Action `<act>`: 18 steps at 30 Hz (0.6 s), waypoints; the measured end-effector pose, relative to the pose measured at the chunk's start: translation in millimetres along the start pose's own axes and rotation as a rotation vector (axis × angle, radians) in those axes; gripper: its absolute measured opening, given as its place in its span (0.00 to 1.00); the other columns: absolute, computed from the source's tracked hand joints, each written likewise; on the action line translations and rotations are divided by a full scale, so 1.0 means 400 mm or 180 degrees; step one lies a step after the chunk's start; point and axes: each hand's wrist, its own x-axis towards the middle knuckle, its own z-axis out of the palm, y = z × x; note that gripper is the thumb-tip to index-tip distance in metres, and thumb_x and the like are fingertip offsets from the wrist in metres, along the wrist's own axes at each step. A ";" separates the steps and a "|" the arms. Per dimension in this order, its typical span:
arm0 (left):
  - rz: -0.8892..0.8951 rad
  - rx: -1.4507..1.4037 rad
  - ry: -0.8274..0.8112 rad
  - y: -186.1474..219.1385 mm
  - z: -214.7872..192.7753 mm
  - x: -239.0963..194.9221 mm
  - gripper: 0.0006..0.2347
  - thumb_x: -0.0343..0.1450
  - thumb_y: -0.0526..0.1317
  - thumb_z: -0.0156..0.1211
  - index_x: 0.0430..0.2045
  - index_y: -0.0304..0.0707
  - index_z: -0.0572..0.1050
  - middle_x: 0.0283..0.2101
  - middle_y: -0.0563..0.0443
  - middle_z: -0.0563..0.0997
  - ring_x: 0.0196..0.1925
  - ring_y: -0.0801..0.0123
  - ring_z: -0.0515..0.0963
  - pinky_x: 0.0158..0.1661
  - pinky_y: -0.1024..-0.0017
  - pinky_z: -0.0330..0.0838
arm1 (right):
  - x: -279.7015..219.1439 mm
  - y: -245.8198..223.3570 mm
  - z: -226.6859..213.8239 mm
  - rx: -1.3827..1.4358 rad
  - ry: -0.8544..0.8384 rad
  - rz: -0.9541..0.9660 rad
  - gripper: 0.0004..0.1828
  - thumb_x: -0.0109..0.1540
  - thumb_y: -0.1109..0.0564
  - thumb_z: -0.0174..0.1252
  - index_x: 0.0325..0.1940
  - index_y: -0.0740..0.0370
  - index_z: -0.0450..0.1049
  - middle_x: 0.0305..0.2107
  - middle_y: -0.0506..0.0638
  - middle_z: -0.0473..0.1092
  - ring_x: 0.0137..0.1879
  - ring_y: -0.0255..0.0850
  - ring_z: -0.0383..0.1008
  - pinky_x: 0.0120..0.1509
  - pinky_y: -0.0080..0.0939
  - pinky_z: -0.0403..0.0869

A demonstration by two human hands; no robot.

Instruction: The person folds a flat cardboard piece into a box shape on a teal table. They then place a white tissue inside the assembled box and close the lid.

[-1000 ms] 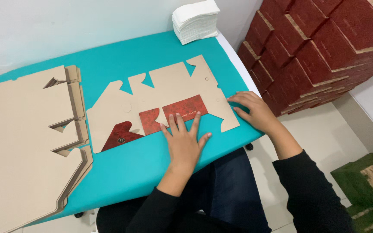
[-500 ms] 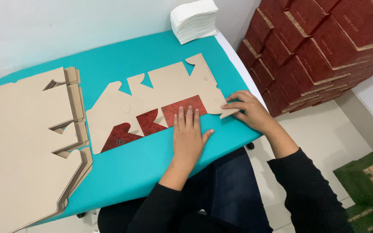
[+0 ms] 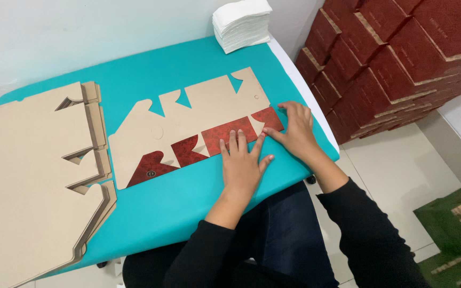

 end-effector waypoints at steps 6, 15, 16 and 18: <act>0.0007 -0.0020 -0.0007 -0.003 -0.011 -0.007 0.25 0.70 0.63 0.33 0.59 0.60 0.62 0.60 0.34 0.64 0.67 0.43 0.56 0.61 0.40 0.46 | -0.008 -0.038 -0.064 -0.0167 -0.0003 0.0058 0.43 0.54 0.42 0.64 0.66 0.59 0.54 0.59 0.58 0.53 0.68 0.58 0.45 0.72 0.70 0.30; 0.0082 -0.0003 0.0194 -0.004 -0.007 -0.011 0.26 0.70 0.63 0.35 0.59 0.56 0.62 0.59 0.33 0.64 0.66 0.40 0.57 0.61 0.39 0.47 | -0.014 -0.008 -0.064 -0.0632 -0.0877 -0.0983 0.20 0.64 0.59 0.42 0.59 0.47 0.67 0.64 0.38 0.59 0.74 0.47 0.46 0.74 0.66 0.32; 0.0062 0.0012 0.0198 -0.004 -0.010 -0.015 0.26 0.70 0.63 0.35 0.59 0.56 0.62 0.59 0.33 0.64 0.66 0.40 0.57 0.61 0.39 0.47 | -0.021 -0.005 -0.070 -0.0619 -0.0881 -0.1005 0.20 0.64 0.59 0.42 0.59 0.47 0.67 0.64 0.38 0.59 0.74 0.47 0.46 0.74 0.66 0.32; 0.0218 -0.0140 0.0224 -0.007 -0.016 -0.020 0.25 0.70 0.62 0.36 0.58 0.56 0.64 0.60 0.36 0.64 0.66 0.40 0.57 0.61 0.38 0.45 | -0.030 0.001 -0.082 -0.0943 -0.0869 -0.1063 0.22 0.61 0.59 0.44 0.58 0.45 0.68 0.62 0.36 0.62 0.74 0.42 0.48 0.76 0.63 0.31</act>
